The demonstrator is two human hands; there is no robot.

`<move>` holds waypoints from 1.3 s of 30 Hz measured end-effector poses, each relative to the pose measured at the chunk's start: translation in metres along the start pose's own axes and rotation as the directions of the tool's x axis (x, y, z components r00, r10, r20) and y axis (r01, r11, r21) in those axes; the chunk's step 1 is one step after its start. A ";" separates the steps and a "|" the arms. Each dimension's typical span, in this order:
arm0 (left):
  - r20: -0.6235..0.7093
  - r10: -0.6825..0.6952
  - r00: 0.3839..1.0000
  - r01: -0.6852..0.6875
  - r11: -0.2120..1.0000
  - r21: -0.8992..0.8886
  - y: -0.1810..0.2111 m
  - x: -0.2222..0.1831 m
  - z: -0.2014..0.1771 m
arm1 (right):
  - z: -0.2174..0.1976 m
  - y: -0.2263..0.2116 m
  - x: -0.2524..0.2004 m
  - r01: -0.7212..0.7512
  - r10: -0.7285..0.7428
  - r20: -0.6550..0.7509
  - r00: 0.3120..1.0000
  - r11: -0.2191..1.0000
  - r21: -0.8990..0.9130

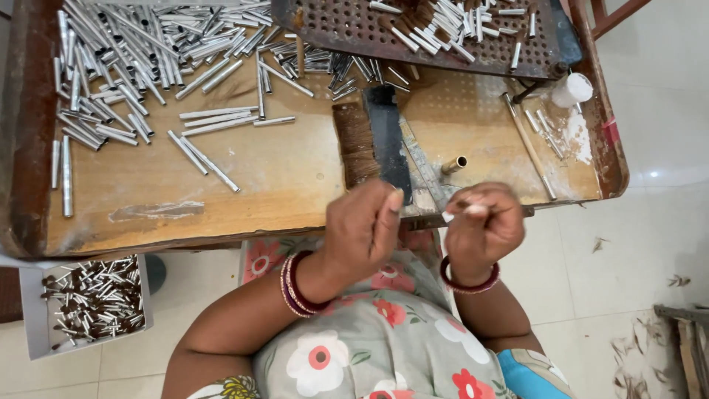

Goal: Inserting white fibrous material into small tubes using a thin rod.

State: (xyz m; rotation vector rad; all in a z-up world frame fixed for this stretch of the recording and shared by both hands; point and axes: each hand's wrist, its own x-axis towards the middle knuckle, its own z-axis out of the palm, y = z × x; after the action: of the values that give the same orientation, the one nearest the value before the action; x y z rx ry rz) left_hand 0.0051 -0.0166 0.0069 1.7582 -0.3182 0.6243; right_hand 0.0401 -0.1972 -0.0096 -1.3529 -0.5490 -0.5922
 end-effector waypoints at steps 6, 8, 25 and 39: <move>0.010 0.337 0.942 -0.323 0.894 0.312 0.026 0.065 0.024 | -0.047 0.016 0.041 -0.140 0.178 0.081 0.981 0.929 -0.344; 0.096 0.267 0.959 -0.283 0.894 0.348 -0.005 0.055 0.062 | -0.050 0.019 0.040 -0.198 0.236 0.069 0.969 0.916 -0.350; 0.321 0.065 0.945 -0.211 0.869 0.448 -0.015 0.059 0.077 | -0.043 -0.030 0.089 0.006 0.472 0.339 0.814 0.577 -0.817; -0.158 0.198 0.967 -0.151 0.951 0.271 0.002 0.032 -0.034 | -0.046 0.009 0.057 0.004 0.363 0.292 0.885 0.621 -0.784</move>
State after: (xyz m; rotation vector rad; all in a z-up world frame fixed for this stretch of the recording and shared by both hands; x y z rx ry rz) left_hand 0.0216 0.0186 0.0326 1.9146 -0.2765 0.9867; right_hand 0.0893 -0.2458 0.0156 -2.3856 -0.5057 -0.3467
